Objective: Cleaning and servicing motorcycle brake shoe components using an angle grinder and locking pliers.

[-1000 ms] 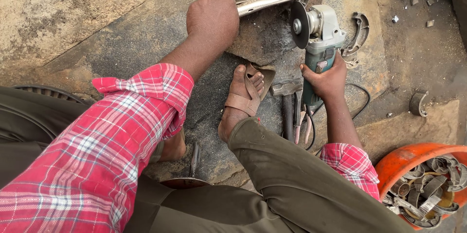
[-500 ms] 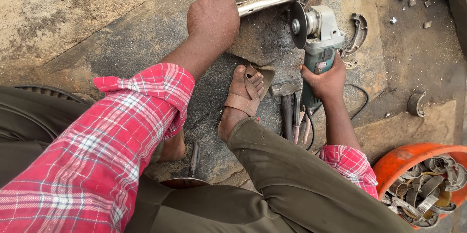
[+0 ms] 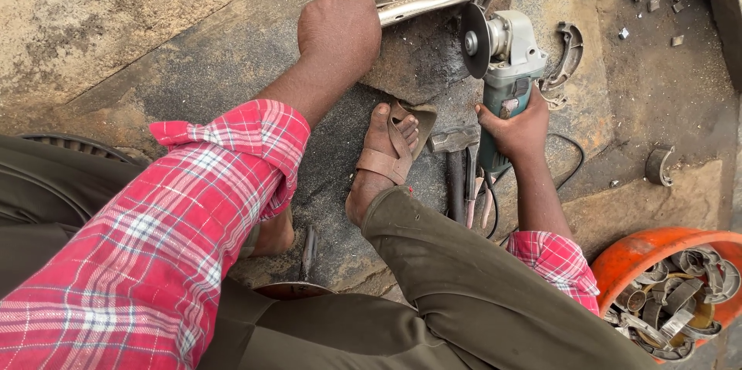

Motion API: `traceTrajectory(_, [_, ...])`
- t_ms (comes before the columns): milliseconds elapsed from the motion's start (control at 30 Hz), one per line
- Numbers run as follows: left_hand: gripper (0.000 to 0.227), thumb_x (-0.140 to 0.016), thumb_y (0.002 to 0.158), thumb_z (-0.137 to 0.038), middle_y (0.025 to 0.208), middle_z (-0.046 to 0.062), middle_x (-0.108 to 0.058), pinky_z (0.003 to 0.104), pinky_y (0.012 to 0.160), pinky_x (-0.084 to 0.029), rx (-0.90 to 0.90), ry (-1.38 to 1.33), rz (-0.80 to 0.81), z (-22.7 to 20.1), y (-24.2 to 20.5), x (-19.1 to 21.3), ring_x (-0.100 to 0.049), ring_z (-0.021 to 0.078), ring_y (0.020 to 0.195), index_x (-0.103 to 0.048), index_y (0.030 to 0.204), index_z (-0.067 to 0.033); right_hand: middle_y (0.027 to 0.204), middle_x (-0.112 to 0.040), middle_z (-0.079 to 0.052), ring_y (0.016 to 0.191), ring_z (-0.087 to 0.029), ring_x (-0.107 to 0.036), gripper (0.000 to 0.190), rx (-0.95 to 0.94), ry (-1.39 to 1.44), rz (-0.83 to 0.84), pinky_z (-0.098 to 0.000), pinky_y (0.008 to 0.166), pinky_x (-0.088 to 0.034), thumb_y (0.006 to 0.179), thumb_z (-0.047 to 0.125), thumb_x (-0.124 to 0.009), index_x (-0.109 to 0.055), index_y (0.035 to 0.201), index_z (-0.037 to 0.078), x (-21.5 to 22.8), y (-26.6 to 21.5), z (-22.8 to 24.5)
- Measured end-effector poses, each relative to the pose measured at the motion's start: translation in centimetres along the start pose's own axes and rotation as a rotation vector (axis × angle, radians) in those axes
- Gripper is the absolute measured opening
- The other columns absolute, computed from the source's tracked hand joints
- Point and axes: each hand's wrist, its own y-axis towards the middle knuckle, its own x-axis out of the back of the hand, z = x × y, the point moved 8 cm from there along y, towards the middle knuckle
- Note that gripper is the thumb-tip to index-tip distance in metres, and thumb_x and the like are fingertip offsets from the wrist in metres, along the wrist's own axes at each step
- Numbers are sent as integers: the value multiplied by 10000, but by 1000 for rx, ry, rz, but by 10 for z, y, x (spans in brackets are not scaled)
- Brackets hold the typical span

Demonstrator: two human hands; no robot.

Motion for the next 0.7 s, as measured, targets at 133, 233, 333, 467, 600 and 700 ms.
traceTrajectory(133, [741,-652,942,-191,805,183,-727,449,502,-612,11,-23,-7,1,1,-1,-751,276,672,-306,1543,71,1011,-747,-112,890,-184,-742,529,-85,11,13,-347,843,-611,719,180,-884,-631,1151,7,-1,0,-2])
traceTrajectory(233, [748,-655,935,-189,809,187,-727,452,492,-613,8,-7,-1,0,1,0,-751,282,680,-304,1545,66,1010,-749,-121,894,-193,-742,517,-41,-13,7,-357,845,-608,731,178,-889,-635,1145,1,0,0,1])
traceTrajectory(333, [749,-649,936,-185,814,192,-727,452,489,-611,21,-14,13,1,1,-1,-752,279,678,-298,1547,70,1010,-747,-121,895,-196,-742,515,-52,-12,11,-359,843,-611,729,179,-887,-635,1143,3,0,0,0])
traceTrajectory(467, [740,-642,945,-184,822,197,-727,453,486,-611,18,-13,20,1,1,-1,-751,279,677,-293,1548,65,1003,-747,-119,887,-195,-745,519,-68,-27,12,-355,841,-616,724,186,-885,-631,1140,5,1,0,1])
traceTrajectory(600, [739,-638,949,-188,823,204,-723,450,483,-611,16,-7,28,1,1,-1,-750,275,669,-291,1550,66,1012,-746,-124,897,-201,-740,522,-51,-18,17,-364,848,-609,731,187,-888,-632,1148,6,1,-1,3])
traceTrajectory(700, [739,-643,942,-188,823,197,-724,450,484,-608,9,-3,1,2,4,-7,-747,274,669,-297,1546,61,1013,-749,-124,892,-202,-742,514,-66,-38,23,-365,854,-610,731,188,-886,-637,1144,8,2,-2,2])
